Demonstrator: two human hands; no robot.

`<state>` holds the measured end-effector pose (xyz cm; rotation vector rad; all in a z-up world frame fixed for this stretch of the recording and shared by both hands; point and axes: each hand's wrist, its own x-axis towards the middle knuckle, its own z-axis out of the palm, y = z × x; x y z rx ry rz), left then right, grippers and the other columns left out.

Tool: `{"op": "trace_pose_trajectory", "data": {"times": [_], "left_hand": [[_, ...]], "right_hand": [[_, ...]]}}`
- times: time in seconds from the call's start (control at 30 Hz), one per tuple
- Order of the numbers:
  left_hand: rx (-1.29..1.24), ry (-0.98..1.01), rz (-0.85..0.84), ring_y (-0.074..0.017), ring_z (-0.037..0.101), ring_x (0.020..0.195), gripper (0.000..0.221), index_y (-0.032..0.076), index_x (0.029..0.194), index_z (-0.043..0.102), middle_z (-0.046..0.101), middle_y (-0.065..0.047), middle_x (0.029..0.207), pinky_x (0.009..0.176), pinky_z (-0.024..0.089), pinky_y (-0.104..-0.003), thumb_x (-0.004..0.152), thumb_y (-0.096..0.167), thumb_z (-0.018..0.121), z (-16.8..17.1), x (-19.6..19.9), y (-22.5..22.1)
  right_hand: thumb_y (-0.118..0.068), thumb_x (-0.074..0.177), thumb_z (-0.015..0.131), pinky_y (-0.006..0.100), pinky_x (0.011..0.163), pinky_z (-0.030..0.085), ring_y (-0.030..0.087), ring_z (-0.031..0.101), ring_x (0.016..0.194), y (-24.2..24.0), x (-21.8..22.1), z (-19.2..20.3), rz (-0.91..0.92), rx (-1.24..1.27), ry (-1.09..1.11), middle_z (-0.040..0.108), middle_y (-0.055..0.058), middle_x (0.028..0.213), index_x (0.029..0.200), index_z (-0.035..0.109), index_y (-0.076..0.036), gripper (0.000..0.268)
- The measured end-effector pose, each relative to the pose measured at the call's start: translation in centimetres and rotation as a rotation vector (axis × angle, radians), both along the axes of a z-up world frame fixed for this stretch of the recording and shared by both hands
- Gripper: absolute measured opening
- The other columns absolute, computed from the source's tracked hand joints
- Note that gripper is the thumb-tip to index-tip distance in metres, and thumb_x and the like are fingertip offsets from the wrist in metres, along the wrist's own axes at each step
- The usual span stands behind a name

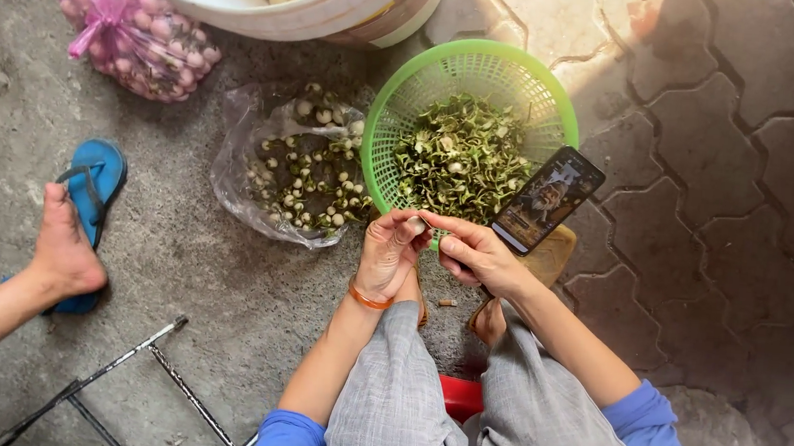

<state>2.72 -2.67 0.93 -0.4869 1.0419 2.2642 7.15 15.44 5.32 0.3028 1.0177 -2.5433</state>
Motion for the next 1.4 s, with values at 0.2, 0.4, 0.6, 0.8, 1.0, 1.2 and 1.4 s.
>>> {"op": "trace_pose_trajectory", "data": {"times": [0.2,0.4,0.6,0.8,1.0,1.2,1.4], "left_hand": [[0.175,-0.047,0.018,-0.0343,0.071,0.107,0.044,0.002,0.124,0.058,0.065,-0.025,0.126,0.082,0.066,-0.038,0.084,-0.010,0.070,0.7,-0.4,-3.4],[-1.244,0.576,-0.026,-0.0283,0.068,0.075,0.011,0.007,0.099,0.070,0.059,-0.008,0.074,0.066,0.055,-0.039,0.090,0.009,0.076,-7.6,-6.1,-11.8],[-1.659,0.617,-0.589,-0.0180,0.064,0.083,0.040,0.012,0.096,0.070,0.058,-0.002,0.091,0.069,0.056,-0.033,0.092,0.052,0.073,-12.1,-10.3,-11.5],[-1.081,0.465,-0.098,-0.0251,0.071,0.095,0.026,0.005,0.120,0.070,0.072,-0.016,0.101,0.077,0.058,-0.033,0.096,0.014,0.075,-9.0,-7.1,-11.1],[-0.212,0.100,-0.014,-0.0077,0.064,0.087,0.028,0.005,0.108,0.070,0.072,-0.008,0.102,0.069,0.055,-0.018,0.084,-0.002,0.080,1.3,-2.3,-2.3],[0.034,-0.063,0.004,-0.0088,0.065,0.071,0.035,-0.003,0.105,0.071,0.072,-0.010,0.093,0.057,0.051,-0.017,0.074,-0.003,0.087,-1.1,0.5,0.0],[0.008,-0.099,0.054,-0.0101,0.064,0.072,0.034,-0.004,0.108,0.073,0.074,-0.012,0.094,0.059,0.048,-0.017,0.077,0.002,0.087,0.3,1.6,0.7]], "right_hand": [[-0.022,0.108,0.044,0.015,0.030,0.028,0.004,0.036,0.039,1.4,-1.2,1.7,0.029,0.161,-0.068,0.050,0.007,0.063,0.161,0.030,-0.017,0.056],[-0.020,0.109,0.042,0.017,0.032,0.031,0.006,0.038,0.041,1.6,-1.1,1.1,-0.020,0.257,-0.174,0.054,0.012,0.069,0.159,0.038,-0.013,0.051],[-0.023,0.109,0.044,0.018,0.034,0.031,0.007,0.040,0.043,0.6,-1.6,1.3,-0.046,0.316,-0.184,0.055,0.012,0.071,0.163,0.024,-0.012,0.059],[-0.021,0.107,0.047,0.021,0.031,0.031,0.010,0.041,0.038,-0.3,-0.7,0.3,-0.001,0.351,-0.129,0.058,0.014,0.063,0.155,0.043,-0.011,0.050],[-0.017,0.103,0.049,0.022,0.028,0.034,0.012,0.045,0.033,-1.2,-1.0,1.6,0.161,0.212,0.020,0.060,0.013,0.059,0.160,0.031,-0.010,0.060],[-0.008,0.101,0.052,0.019,0.031,0.037,0.011,0.048,0.036,0.8,-0.7,0.8,0.159,0.245,0.174,0.059,0.010,0.055,0.157,0.037,-0.009,0.059],[-0.008,0.095,0.063,0.024,0.037,0.037,0.013,0.045,0.039,1.2,-1.3,2.0,0.073,0.630,0.400,0.062,0.006,0.054,0.144,0.056,-0.003,0.050]]}}
